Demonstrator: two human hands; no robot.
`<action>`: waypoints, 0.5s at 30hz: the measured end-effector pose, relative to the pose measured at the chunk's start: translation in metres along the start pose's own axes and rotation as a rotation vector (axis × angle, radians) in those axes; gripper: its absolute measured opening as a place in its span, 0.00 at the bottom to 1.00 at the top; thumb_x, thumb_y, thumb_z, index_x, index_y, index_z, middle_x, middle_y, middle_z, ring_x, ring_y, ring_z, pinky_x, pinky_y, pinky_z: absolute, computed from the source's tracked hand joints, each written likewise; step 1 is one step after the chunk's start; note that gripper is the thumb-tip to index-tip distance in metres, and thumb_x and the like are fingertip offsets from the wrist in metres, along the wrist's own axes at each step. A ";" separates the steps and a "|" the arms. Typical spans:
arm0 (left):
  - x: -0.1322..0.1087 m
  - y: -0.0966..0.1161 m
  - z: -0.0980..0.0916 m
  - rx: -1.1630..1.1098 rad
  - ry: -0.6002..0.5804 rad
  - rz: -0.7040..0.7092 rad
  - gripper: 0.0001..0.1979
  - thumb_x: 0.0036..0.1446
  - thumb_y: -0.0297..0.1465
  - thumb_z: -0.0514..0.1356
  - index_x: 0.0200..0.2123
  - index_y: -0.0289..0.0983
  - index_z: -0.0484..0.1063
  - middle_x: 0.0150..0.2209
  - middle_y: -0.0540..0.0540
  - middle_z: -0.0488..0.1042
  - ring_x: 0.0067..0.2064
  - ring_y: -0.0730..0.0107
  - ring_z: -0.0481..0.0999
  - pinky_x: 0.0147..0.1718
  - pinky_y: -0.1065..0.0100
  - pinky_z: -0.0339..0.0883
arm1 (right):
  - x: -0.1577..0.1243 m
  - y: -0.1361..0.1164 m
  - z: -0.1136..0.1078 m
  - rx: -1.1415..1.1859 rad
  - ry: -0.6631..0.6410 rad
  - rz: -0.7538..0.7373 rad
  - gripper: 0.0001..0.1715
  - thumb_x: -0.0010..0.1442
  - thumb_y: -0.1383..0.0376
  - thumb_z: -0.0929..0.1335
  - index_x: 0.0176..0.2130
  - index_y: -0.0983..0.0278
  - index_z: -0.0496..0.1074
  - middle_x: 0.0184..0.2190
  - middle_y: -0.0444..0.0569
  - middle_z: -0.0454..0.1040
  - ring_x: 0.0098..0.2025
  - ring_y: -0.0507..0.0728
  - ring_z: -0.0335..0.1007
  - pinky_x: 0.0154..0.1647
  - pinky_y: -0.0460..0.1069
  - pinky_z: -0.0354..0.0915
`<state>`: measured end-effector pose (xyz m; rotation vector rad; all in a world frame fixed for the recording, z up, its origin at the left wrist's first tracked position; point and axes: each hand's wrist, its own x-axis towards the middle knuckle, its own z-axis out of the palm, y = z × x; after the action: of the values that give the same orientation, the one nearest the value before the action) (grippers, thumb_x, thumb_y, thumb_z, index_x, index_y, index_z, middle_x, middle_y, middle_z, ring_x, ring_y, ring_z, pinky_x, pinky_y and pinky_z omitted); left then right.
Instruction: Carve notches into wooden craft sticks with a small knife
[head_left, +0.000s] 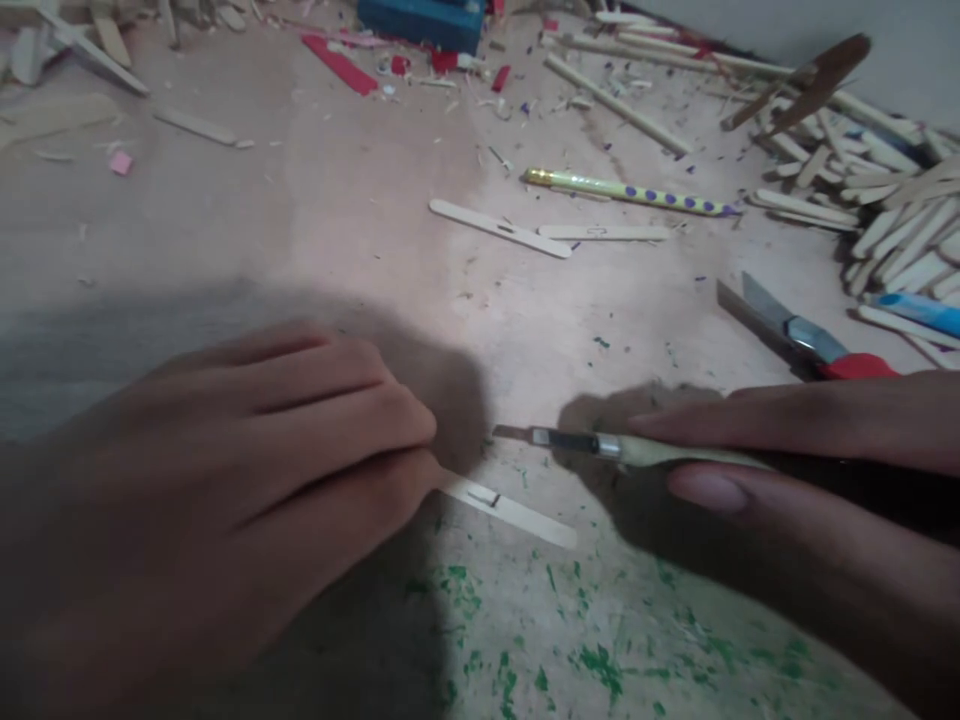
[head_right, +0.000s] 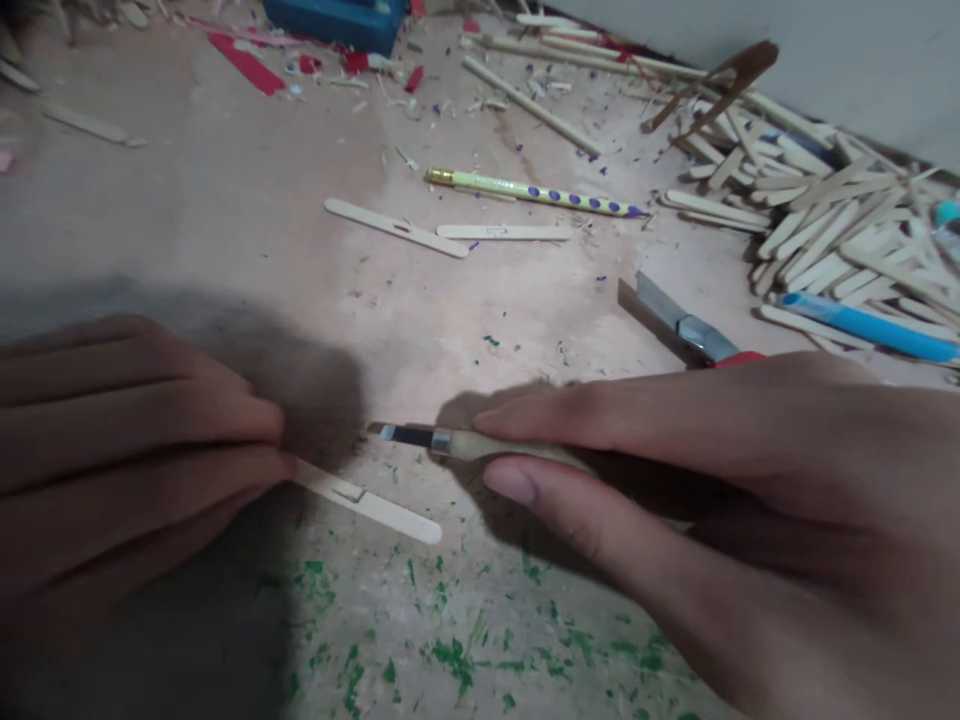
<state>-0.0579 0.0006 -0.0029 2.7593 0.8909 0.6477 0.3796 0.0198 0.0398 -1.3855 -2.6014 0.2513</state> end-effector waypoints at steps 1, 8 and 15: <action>0.000 -0.003 0.000 0.020 0.020 0.016 0.08 0.92 0.28 0.61 0.62 0.46 0.79 0.59 0.55 0.90 0.60 0.65 0.83 0.70 0.59 0.74 | 0.008 -0.009 0.001 0.035 0.024 0.057 0.24 0.80 0.37 0.80 0.68 0.33 0.92 0.51 0.45 0.97 0.47 0.66 0.92 0.41 0.60 0.81; 0.006 -0.009 0.000 0.041 0.037 0.033 0.04 0.93 0.33 0.63 0.61 0.45 0.79 0.54 0.53 0.88 0.59 0.63 0.84 0.59 0.56 0.74 | 0.028 -0.029 0.004 0.068 0.009 0.091 0.19 0.84 0.33 0.76 0.67 0.24 0.90 0.55 0.31 0.97 0.46 0.60 0.95 0.37 0.56 0.82; 0.007 -0.010 0.002 -0.062 0.042 -0.086 0.10 0.94 0.31 0.58 0.53 0.47 0.77 0.50 0.54 0.83 0.53 0.64 0.80 0.58 0.55 0.71 | 0.033 -0.028 0.001 0.078 0.019 0.110 0.17 0.85 0.32 0.74 0.63 0.23 0.91 0.45 0.31 0.96 0.37 0.58 0.91 0.28 0.53 0.74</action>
<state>-0.0573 0.0121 -0.0050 2.6464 0.9751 0.7077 0.3391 0.0318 0.0480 -1.4985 -2.4749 0.3498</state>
